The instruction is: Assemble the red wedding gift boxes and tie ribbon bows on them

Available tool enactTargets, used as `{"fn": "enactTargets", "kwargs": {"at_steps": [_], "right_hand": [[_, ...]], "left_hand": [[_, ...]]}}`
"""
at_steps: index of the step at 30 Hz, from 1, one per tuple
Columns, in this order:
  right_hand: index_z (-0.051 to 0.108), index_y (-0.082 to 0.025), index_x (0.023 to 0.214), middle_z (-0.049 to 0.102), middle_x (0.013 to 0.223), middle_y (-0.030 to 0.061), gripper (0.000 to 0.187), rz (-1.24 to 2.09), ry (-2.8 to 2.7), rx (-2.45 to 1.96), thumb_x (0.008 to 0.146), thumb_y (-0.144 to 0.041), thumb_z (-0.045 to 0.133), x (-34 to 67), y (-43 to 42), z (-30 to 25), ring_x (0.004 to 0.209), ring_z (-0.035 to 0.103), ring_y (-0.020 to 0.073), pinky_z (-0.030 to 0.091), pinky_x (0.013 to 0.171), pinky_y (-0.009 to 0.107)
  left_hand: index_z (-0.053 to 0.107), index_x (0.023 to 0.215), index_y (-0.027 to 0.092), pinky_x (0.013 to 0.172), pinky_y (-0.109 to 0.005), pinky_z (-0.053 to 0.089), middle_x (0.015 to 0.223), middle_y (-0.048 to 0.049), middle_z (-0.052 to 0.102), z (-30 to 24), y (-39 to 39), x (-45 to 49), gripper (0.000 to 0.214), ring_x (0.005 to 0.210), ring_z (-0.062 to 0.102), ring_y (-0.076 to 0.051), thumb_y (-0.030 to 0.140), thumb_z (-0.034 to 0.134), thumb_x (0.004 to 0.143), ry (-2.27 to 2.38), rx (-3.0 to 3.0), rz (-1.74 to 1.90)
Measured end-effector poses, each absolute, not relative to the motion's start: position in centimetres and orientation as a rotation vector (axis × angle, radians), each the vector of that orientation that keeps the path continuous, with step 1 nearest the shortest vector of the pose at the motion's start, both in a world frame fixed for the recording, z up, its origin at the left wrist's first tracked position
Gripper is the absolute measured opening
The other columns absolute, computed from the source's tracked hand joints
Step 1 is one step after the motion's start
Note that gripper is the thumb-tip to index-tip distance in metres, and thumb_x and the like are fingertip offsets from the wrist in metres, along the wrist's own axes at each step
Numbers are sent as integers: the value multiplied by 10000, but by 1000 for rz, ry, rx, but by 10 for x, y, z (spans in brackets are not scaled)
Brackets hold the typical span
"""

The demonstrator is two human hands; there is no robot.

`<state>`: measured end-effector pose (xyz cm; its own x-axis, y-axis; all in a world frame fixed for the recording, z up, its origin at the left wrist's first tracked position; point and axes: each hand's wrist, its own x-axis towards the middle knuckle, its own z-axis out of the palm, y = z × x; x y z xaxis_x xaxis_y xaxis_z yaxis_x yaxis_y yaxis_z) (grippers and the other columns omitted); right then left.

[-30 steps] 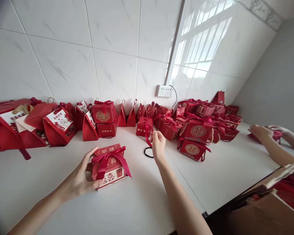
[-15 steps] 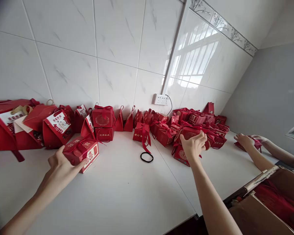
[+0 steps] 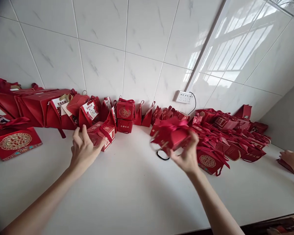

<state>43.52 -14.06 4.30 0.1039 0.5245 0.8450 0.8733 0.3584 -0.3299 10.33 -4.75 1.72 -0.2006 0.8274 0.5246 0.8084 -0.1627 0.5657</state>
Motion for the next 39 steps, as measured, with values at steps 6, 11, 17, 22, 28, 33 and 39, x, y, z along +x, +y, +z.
{"fn": "enactTargets", "kwargs": {"at_steps": [6, 11, 17, 22, 28, 33, 39], "right_hand": [[217, -208, 1303, 379, 1233, 154, 689, 296, -2069, -980, 757, -394, 594, 356, -118, 15, 1142, 457, 298, 439, 948, 482], [319, -217, 1254, 454, 1194, 130, 591, 620, -2019, -958, 820, -553, 538, 343, -115, -7, 1085, 500, 270, 459, 911, 452], [332, -225, 1227, 467, 1201, 143, 781, 466, -1882, -997, 689, -733, 582, 345, -126, -18, 1075, 512, 283, 453, 887, 444], [477, -216, 934, 555, 838, 41, 490, 637, -1433, -1030, 874, -676, 317, 354, -127, -12, 761, 567, 180, 474, 731, 345], [497, -177, 497, 447, 445, -6, 606, 995, -1387, -1150, 828, -680, 427, 359, -129, -1, 425, 425, 100, 353, 458, 254], [597, -143, 524, 405, 292, -34, 588, 1398, -1402, -1090, 846, -619, 471, 354, -136, -1, 276, 423, 94, 326, 390, 235], [693, -98, 613, 560, 358, 22, 535, 1643, -1393, -1015, 831, -564, 547, 354, -138, 2, 301, 517, 107, 383, 400, 218]], "left_hand": [[569, 1018, 167, 918, -398, 439, 1111, -125, 563, 20, -58, 108, 329, 1030, 550, -241, 380, 370, 864, 1288, 2031, 1613], [556, 1026, 186, 900, -367, 447, 1084, -81, 607, 10, -66, 123, 399, 987, 572, -214, 490, 349, 872, 1128, 1777, 1170], [500, 1171, 183, 915, -403, 448, 1254, -114, 551, 15, -79, 125, 548, 1112, 538, -269, 600, 397, 831, 948, 1773, 993], [523, 1178, 189, 958, -383, 432, 1187, -96, 602, 18, -86, 128, 489, 1106, 553, -266, 507, 511, 806, 854, 1887, 933], [563, 1075, 209, 911, -319, 458, 1134, -57, 619, 20, -81, 132, 357, 1061, 580, -211, 447, 552, 808, 1065, 1805, 1030], [524, 774, 197, 659, -258, 430, 747, 6, 576, 23, -72, 124, 296, 696, 549, -142, 489, 508, 819, 1322, 1736, 1148], [341, 570, 196, 497, -240, 282, 527, 53, 347, 39, -73, 117, 441, 515, 378, -103, 538, 488, 807, 1263, 1725, 821]]}}
